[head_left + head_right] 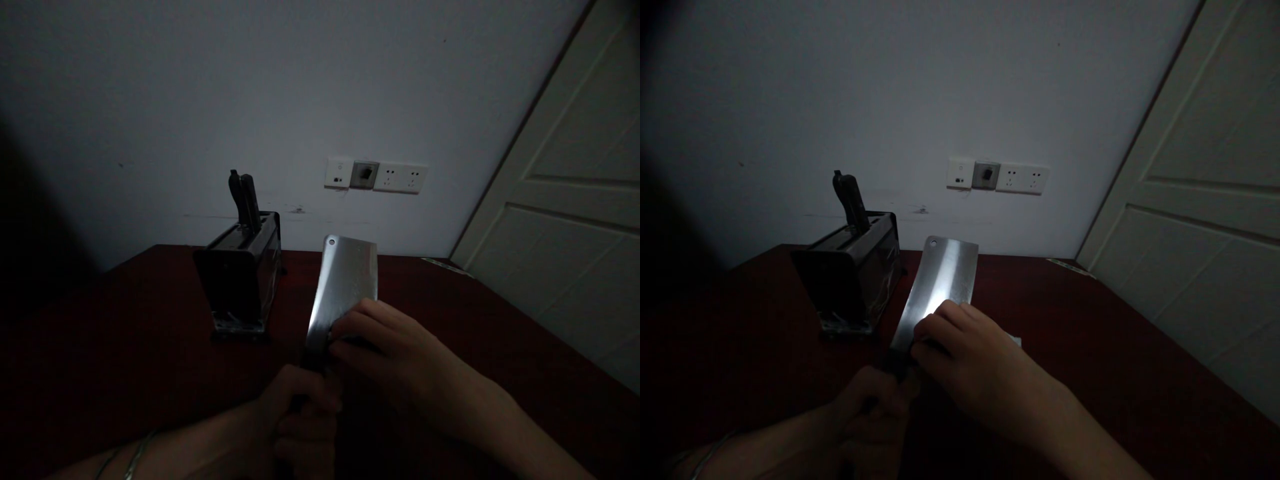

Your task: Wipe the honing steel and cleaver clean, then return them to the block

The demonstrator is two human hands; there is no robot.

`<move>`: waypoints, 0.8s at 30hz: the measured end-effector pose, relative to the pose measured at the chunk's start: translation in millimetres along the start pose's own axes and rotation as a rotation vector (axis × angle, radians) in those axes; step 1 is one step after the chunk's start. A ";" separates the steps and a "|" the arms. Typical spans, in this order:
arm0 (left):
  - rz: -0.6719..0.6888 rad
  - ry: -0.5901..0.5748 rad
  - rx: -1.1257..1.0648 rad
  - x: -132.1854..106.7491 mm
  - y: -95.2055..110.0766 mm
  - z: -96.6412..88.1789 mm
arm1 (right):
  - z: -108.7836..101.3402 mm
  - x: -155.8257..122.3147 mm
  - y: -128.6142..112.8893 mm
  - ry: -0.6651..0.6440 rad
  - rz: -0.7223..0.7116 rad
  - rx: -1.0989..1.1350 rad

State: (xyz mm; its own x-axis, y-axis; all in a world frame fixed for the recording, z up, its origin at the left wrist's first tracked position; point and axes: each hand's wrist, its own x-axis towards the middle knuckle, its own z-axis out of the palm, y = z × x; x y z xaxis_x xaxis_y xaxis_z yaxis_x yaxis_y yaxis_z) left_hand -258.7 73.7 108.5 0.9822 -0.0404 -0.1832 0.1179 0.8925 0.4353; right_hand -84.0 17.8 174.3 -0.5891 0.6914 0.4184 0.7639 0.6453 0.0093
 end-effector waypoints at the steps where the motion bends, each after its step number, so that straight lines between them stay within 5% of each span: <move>1: 0.006 -0.011 -0.001 0.1 -0.8 -0.5 | -1.2 -0.7 1.6 0.015 0.034 0.066; 5: 0.042 -0.016 0.068 -1.6 -2.7 3.5 | -10.0 -5.8 7.8 0.145 0.190 0.296; 12: 0.127 -0.040 0.112 0.2 -2.0 2.3 | -22.1 -11.7 13.0 0.340 -0.041 0.160; 24: 0.330 -0.037 0.269 8.8 3.3 -3.1 | -21.4 -10.0 25.4 0.482 0.007 0.139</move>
State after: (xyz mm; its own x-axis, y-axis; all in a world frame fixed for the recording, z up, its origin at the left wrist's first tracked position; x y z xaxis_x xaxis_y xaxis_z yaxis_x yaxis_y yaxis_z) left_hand -250.2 77.6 105.6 0.9777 0.2072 0.0343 -0.1746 0.7113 0.6809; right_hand -53.1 20.3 189.8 -0.3699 0.4885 0.7903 0.7060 0.7007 -0.1027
